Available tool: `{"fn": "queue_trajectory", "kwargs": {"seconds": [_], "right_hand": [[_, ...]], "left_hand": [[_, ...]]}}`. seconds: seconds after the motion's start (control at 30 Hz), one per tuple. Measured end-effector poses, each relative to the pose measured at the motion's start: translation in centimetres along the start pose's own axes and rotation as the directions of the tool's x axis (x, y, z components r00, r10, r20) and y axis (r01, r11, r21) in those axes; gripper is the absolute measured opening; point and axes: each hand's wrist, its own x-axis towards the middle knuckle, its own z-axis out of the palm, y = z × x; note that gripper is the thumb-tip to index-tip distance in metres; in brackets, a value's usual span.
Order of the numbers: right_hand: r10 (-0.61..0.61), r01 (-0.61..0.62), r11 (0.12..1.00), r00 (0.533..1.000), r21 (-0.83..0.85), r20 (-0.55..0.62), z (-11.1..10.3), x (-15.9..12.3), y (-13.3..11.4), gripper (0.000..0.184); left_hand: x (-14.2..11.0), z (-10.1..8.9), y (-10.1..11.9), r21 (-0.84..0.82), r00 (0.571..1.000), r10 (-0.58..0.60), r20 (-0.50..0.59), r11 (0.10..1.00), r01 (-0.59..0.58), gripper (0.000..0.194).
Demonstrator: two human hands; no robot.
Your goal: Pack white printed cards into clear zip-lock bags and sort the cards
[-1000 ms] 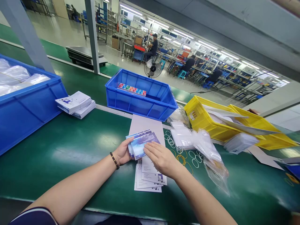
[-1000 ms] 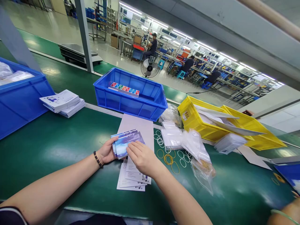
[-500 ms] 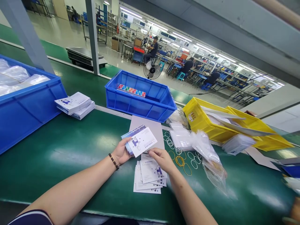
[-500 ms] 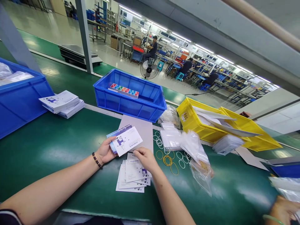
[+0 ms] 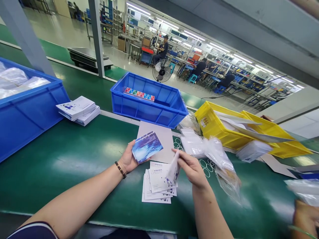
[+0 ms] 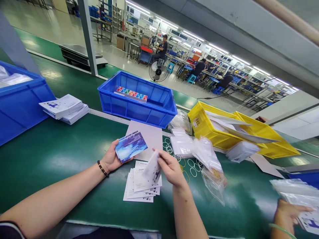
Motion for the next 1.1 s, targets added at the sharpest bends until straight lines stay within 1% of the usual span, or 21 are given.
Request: {"fn": "queue_trajectory", "kwargs": {"seconds": [0.07, 0.1, 0.13, 0.17, 0.2, 0.23, 0.3, 0.33, 0.43, 0.5, 0.57, 0.6, 0.63, 0.7, 0.77, 0.83, 0.87, 0.93, 1.0, 1.03, 1.1], "right_hand": [[-0.036, 0.072, 0.984, 0.976, -0.160, 0.217, 0.0, 0.0, -0.4, 0.023], [-0.049, 0.114, 0.967, 0.961, -0.229, 0.273, 0.4, 0.0, -0.4, 0.024], [-0.078, 0.164, 0.940, 0.958, -0.300, 0.278, 0.9, -0.1, -0.3, 0.024], [-0.135, 0.222, 0.903, 0.960, -0.368, 0.247, 1.6, -0.3, -0.2, 0.024], [-0.215, 0.284, 0.856, 0.956, -0.432, 0.201, 2.4, -0.5, -0.1, 0.024], [-0.307, 0.347, 0.800, 0.938, -0.490, 0.164, 3.2, -0.7, 0.1, 0.023], [-0.467, 0.453, 0.665, 0.872, -0.594, 0.143, 4.6, -0.8, 0.3, 0.024], [-0.515, 0.483, 0.596, 0.843, -0.641, 0.156, 5.3, -0.8, 0.4, 0.026], [-0.591, 0.549, 0.446, 0.774, -0.707, 0.229, 6.4, -0.3, 0.5, 0.030], [-0.631, 0.617, 0.414, 0.724, -0.669, 0.277, 6.3, 0.0, 0.2, 0.030], [-0.672, 0.672, 0.430, 0.684, -0.603, 0.283, 5.6, 0.0, -0.5, 0.034], [-0.684, 0.679, 0.456, 0.681, -0.576, 0.261, 5.1, -0.2, -1.1, 0.038], [-0.684, 0.666, 0.497, 0.695, -0.556, 0.222, 4.4, -0.4, -1.7, 0.043], [-0.637, 0.602, 0.617, 0.761, -0.507, 0.128, 2.8, -0.8, -2.7, 0.048], [-0.501, 0.493, 0.767, 0.860, -0.411, 0.098, 1.5, -1.0, -3.2, 0.045], [-0.308, 0.347, 0.888, 0.936, -0.303, 0.169, 0.8, -0.9, -2.8, 0.036], [-0.208, 0.263, 0.926, 0.954, -0.272, 0.214, 0.9, -0.8, -2.4, 0.032], [-0.020, 0.086, 0.963, 0.968, -0.254, 0.249, 1.8, -0.6, -1.2, 0.024], [0.139, -0.097, 0.972, 0.971, -0.214, 0.193, 3.5, -0.5, 0.0, 0.017], [0.214, -0.191, 0.971, 0.964, -0.146, 0.160, 4.5, -0.5, 0.5, 0.016], [0.383, -0.393, 0.917, 0.916, 0.076, 0.119, 6.4, -0.3, 1.5, 0.024]], "left_hand": [[-0.1, 0.4, -0.1, 0.009, 0.999, 0.032, -0.016, 0.999, -0.031, 0.055], [-0.1, 0.6, -0.1, 0.016, 0.999, 0.036, -0.022, 0.999, -0.036, 0.053], [-0.1, 0.8, -0.2, 0.025, 0.999, 0.033, -0.030, 0.999, -0.032, 0.051], [-0.2, 0.9, -0.2, 0.033, 0.999, 0.024, -0.041, 0.999, -0.023, 0.048], [-0.2, 1.1, -0.3, 0.036, 0.999, 0.016, -0.049, 0.999, -0.015, 0.044], [-0.3, 1.2, -0.3, 0.032, 0.999, 0.013, -0.049, 0.999, -0.011, 0.041], [-0.3, 1.3, -0.5, 0.013, 0.999, 0.021, -0.030, 1.000, -0.020, 0.035], [-0.3, 1.4, -0.5, 0.003, 0.999, 0.027, -0.019, 1.000, -0.027, 0.032], [-0.4, 1.3, -0.6, 0.002, 0.999, 0.011, -0.033, 1.000, -0.011, 0.030], [-0.4, 1.3, -0.7, 0.010, 0.998, -0.007, -0.070, 1.000, 0.008, 0.030], [-0.3, 1.2, -0.6, 0.001, 0.993, -0.001, -0.121, 1.000, 0.001, 0.029], [-0.3, 1.1, -0.6, -0.006, 0.989, 0.004, -0.149, 1.000, -0.005, 0.029], [-0.2, 1.1, -0.6, -0.010, 0.985, 0.006, -0.174, 1.000, -0.008, 0.031], [-0.2, 1.2, -0.4, -0.005, 0.979, 0.004, -0.204, 1.000, -0.005, 0.036], [-0.2, 1.4, -0.3, 0.010, 0.977, 0.007, -0.213, 1.000, -0.005, 0.042], [-0.2, 1.8, -0.2, 0.011, 0.973, 0.017, -0.228, 1.000, -0.015, 0.044], [-0.2, 2.0, -0.2, 0.003, 0.969, 0.022, -0.245, 1.000, -0.022, 0.042], [-0.4, 2.3, -0.3, -0.020, 0.956, 0.031, -0.292, 0.999, -0.039, 0.039], [-0.5, 2.4, -0.4, -0.040, 0.942, 0.038, -0.335, 0.998, -0.054, 0.037], [-0.5, 2.4, -0.4, -0.040, 0.939, 0.028, -0.342, 0.998, -0.045, 0.038], [-0.6, 2.1, -0.4, -0.028, 0.944, 0.013, -0.329, 0.999, -0.023, 0.038]]}}
